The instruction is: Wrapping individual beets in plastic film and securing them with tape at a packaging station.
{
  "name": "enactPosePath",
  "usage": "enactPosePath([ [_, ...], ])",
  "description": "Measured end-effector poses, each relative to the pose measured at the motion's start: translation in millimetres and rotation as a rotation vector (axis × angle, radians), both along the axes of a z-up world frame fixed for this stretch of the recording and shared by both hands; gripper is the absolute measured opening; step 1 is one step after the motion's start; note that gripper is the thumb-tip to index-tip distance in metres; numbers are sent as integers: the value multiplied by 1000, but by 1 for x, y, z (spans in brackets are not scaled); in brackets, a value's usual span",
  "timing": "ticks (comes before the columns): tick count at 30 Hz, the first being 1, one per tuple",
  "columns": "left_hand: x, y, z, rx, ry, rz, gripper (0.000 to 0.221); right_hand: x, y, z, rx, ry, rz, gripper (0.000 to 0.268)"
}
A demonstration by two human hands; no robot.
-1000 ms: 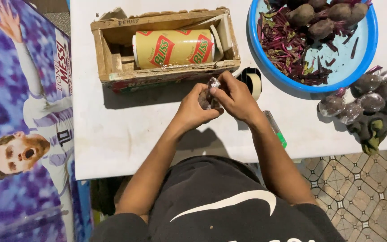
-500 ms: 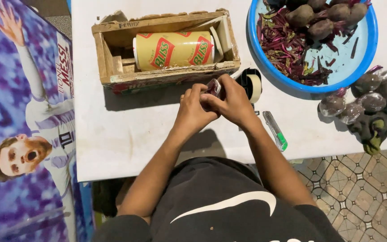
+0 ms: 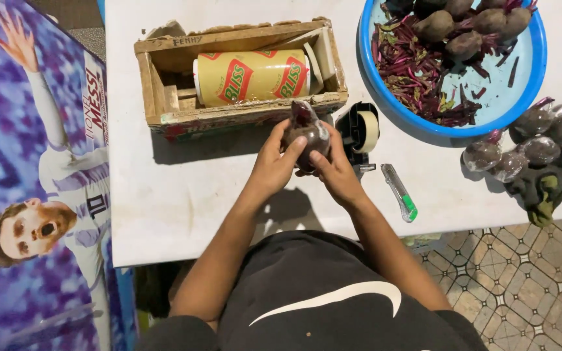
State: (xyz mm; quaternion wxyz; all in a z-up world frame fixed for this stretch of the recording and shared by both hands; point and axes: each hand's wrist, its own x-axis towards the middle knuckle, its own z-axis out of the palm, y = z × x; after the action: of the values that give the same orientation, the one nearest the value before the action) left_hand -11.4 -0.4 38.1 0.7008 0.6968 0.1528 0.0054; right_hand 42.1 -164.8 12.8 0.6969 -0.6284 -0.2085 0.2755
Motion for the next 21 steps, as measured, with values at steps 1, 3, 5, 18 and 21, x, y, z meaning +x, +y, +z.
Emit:
enactPosePath([
  [1,-3,0,3,1,0,0,67,-1,-1,-5,1,0,0,62],
  [3,-9,0,8,-23,-110,42,63,-2,-3,-14,211,144,-12,59],
  [5,-9,1,-6,-35,-157,61,61,-5,3,-4,325,194,16,56],
  [18,-18,-18,-29,-363,-376,159,61,-13,-3,16,527,596,125,80],
  [21,-23,-28,-40,-566,-350,73,60,-16,-2,20,563,622,141,79],
])
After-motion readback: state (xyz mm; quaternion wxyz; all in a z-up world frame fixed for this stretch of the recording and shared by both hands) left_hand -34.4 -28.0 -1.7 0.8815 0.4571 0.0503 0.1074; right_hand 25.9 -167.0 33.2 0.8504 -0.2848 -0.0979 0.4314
